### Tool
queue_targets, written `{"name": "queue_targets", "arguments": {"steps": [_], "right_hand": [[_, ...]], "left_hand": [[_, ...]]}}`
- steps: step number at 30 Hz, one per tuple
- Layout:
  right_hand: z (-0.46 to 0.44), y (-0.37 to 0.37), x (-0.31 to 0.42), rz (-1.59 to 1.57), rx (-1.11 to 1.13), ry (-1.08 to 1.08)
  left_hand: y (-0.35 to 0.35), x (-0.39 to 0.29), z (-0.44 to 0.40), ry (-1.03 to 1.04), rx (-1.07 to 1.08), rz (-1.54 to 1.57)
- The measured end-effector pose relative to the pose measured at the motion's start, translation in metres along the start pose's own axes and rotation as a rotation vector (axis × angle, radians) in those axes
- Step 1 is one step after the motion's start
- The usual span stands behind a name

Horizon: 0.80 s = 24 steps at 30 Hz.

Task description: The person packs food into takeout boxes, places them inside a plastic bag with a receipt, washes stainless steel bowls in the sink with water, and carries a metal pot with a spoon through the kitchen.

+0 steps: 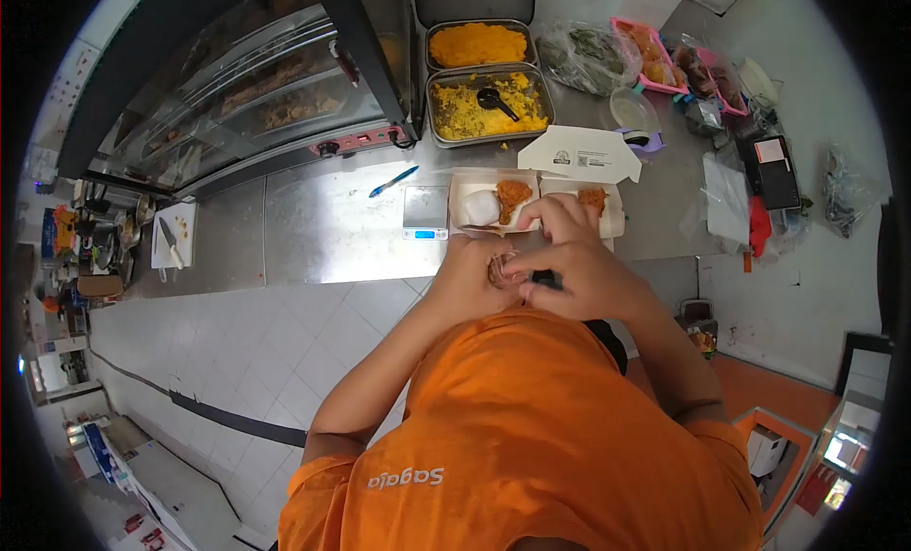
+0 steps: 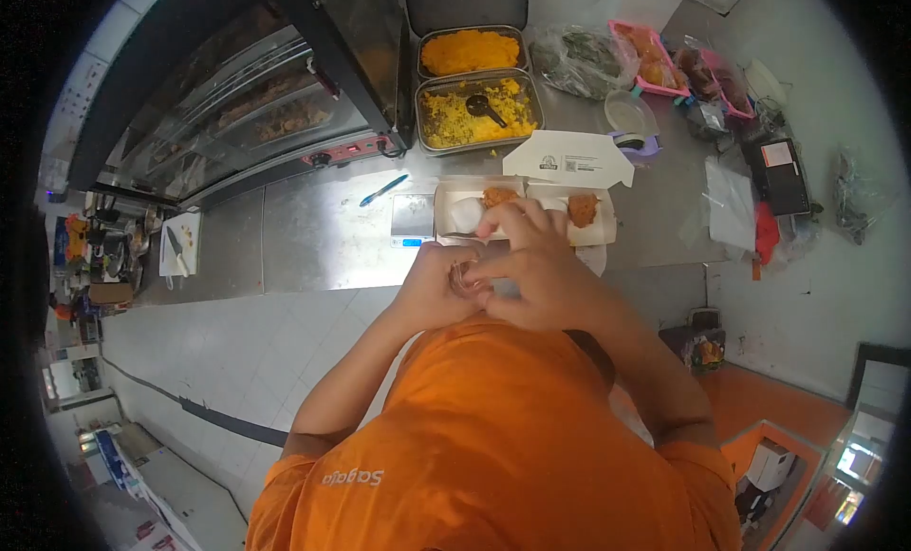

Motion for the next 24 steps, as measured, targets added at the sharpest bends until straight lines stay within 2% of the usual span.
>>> {"name": "queue_targets", "arguments": {"steps": [3, 6, 9, 11, 15, 20, 21, 23, 24], "right_hand": [[-0.003, 0.018, 0.008, 0.071, 0.082, -0.037], [-0.002, 0.011, 0.005, 0.049, 0.060, -0.073], [0.000, -0.003, 0.002, -0.046, -0.026, 0.001], [0.001, 0.013, 0.007, 0.048, 0.051, -0.012], [0.006, 0.039, 0.006, 0.127, 0.122, -0.001], [0.002, 0.015, 0.010, 0.010, -0.061, -0.010], [0.001, 0.009, 0.010, -0.001, -0.111, -0.006], [0.003, 0.016, 0.008, 0.082, -0.002, 0.014], [0.005, 0.019, 0.005, 0.125, 0.050, 0.026]], "left_hand": [[0.008, -0.001, -0.001, -0.032, 0.029, 0.047], [0.011, 0.006, 0.001, 0.007, -0.061, 0.095], [0.008, 0.016, 0.005, -0.004, -0.101, 0.119], [0.003, 0.011, 0.005, -0.052, -0.061, 0.034], [0.013, 0.004, 0.003, -0.111, -0.064, 0.129], [0.004, 0.009, 0.002, -0.041, -0.157, 0.032], [0.004, 0.010, 0.003, -0.082, -0.157, 0.054], [0.005, 0.010, 0.002, -0.160, -0.146, 0.097], [0.008, 0.012, 0.003, -0.130, -0.092, 0.115]]}}
Point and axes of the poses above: each hand's wrist, its own z-axis away from the middle knuckle, its own y-axis out of the palm, x = y × z, the point moved 7 cm from there along -z, towards the middle knuckle, and after that the axes turned 5 degrees about z, right-handed, at the moved point
